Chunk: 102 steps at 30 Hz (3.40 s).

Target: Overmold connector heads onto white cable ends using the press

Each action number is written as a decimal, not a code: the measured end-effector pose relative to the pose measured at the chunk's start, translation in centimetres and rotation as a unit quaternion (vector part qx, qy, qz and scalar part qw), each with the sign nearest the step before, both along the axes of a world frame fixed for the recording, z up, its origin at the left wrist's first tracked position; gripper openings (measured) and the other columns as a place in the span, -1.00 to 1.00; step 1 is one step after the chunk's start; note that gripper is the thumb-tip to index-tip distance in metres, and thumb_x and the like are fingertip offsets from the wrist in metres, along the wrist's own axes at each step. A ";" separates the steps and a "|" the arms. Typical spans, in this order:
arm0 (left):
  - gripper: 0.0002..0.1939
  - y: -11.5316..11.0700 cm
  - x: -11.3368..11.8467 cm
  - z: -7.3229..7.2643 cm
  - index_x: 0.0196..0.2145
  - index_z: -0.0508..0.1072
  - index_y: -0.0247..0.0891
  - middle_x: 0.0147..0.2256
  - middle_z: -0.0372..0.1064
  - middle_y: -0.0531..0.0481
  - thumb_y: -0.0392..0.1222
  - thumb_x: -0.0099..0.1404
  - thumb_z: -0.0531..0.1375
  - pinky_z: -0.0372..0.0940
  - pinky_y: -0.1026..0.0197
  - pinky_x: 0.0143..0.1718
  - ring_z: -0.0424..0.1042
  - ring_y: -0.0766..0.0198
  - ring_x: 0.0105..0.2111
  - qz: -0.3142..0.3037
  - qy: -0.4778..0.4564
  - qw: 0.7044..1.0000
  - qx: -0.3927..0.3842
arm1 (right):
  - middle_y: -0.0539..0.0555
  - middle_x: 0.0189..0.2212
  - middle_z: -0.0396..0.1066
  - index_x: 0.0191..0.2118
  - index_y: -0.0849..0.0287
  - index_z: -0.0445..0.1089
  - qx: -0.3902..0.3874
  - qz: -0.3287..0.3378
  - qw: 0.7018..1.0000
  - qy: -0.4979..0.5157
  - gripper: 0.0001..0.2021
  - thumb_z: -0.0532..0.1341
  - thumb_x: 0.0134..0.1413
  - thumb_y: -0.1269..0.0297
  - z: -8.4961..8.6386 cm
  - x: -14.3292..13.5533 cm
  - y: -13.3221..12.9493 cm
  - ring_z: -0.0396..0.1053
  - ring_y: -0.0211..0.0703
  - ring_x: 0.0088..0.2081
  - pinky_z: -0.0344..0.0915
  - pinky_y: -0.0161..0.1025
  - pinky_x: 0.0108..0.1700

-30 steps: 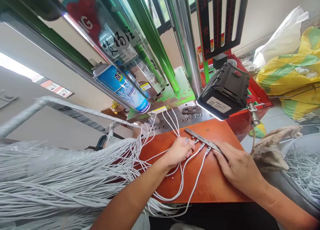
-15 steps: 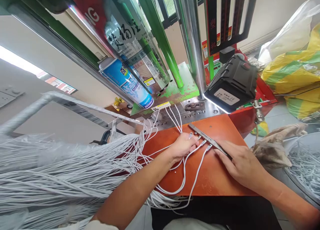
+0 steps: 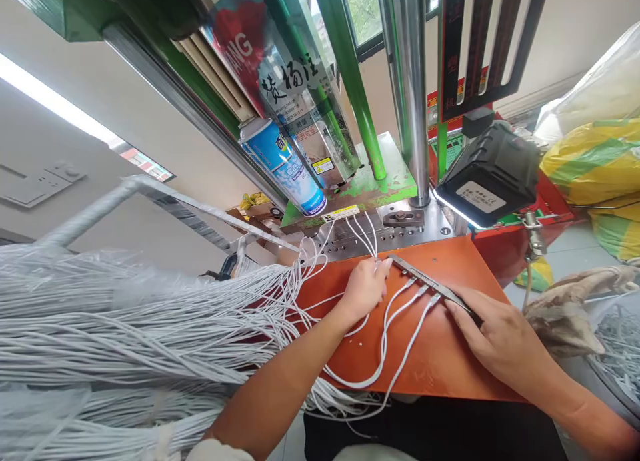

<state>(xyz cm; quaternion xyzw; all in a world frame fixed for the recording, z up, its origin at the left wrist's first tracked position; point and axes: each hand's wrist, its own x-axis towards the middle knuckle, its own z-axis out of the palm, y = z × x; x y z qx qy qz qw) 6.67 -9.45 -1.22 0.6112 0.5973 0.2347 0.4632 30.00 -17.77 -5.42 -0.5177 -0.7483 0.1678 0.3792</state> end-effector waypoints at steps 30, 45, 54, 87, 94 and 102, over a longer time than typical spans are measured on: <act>-0.50 -0.2 -1.2 1.1 -0.60 0.28 -0.20 -0.60 0.22 0.06 0.01 0.48 0.05 0.07 0.23 -0.43 0.18 0.29 -0.55 -0.188 0.151 0.968 0.065 | 0.12 -0.03 0.55 0.14 0.13 0.38 -0.010 0.056 0.998 -0.041 -0.71 0.04 0.47 0.23 0.2 0.0 0.1 0.54 0.00 -0.12 0.38 -0.08 -0.06; -0.56 -0.5 0.6 1.7 -0.38 0.49 -0.25 -0.30 0.55 -0.20 -0.04 0.54 -0.03 0.31 0.13 -0.20 0.55 0.04 -0.24 -0.224 0.380 0.890 0.109 | 0.09 -0.27 0.58 -0.08 0.09 0.47 -0.029 0.153 0.988 0.000 -0.81 0.12 0.40 0.20 0.6 0.5 0.1 0.53 -0.08 -0.33 0.36 -0.21 -0.26; -0.77 -4.0 0.9 5.5 -0.17 0.45 -0.22 -0.18 0.53 -0.10 -0.06 0.53 0.07 0.32 0.13 -0.23 0.52 0.07 -0.16 -0.162 0.469 0.832 0.249 | 0.07 -0.18 0.59 0.07 0.12 0.39 0.021 0.082 0.992 -0.091 -0.75 0.05 0.46 0.21 -0.6 -0.6 -0.2 0.54 -0.05 -0.29 0.27 -0.14 -0.25; -0.77 -9.4 3.2 0.6 -0.34 0.44 -0.21 -0.34 0.45 -0.06 -0.19 0.50 0.09 0.25 0.09 -0.35 0.46 0.11 -0.30 -0.185 0.439 0.828 0.295 | 0.09 -0.30 0.41 -0.11 0.16 0.40 0.034 0.079 0.985 -0.149 -0.78 0.05 0.46 0.22 0.3 -1.1 -0.3 0.38 -0.09 -0.29 0.17 -0.17 -0.28; -0.81 -8.8 3.3 0.7 -0.26 0.45 -0.22 -0.27 0.47 -0.10 -0.23 0.47 0.06 0.31 0.06 -0.29 0.47 0.08 -0.27 -0.200 0.410 0.855 0.246 | 0.06 -0.36 0.27 -0.26 0.14 0.34 0.015 0.107 0.985 -0.135 -0.76 0.02 0.46 0.24 0.7 -1.0 0.1 0.25 -0.11 -0.35 0.14 -0.16 -0.29; -0.80 -8.7 3.9 0.6 -0.24 0.47 -0.24 -0.22 0.48 -0.12 -0.25 0.46 0.05 0.34 0.04 -0.27 0.48 0.07 -0.25 -0.205 0.409 0.864 0.210 | 0.06 -0.38 0.24 -0.28 0.13 0.31 0.020 0.119 0.984 -0.132 -0.78 0.03 0.45 0.27 0.5 -1.1 0.3 0.22 -0.11 -0.37 0.14 -0.15 -0.31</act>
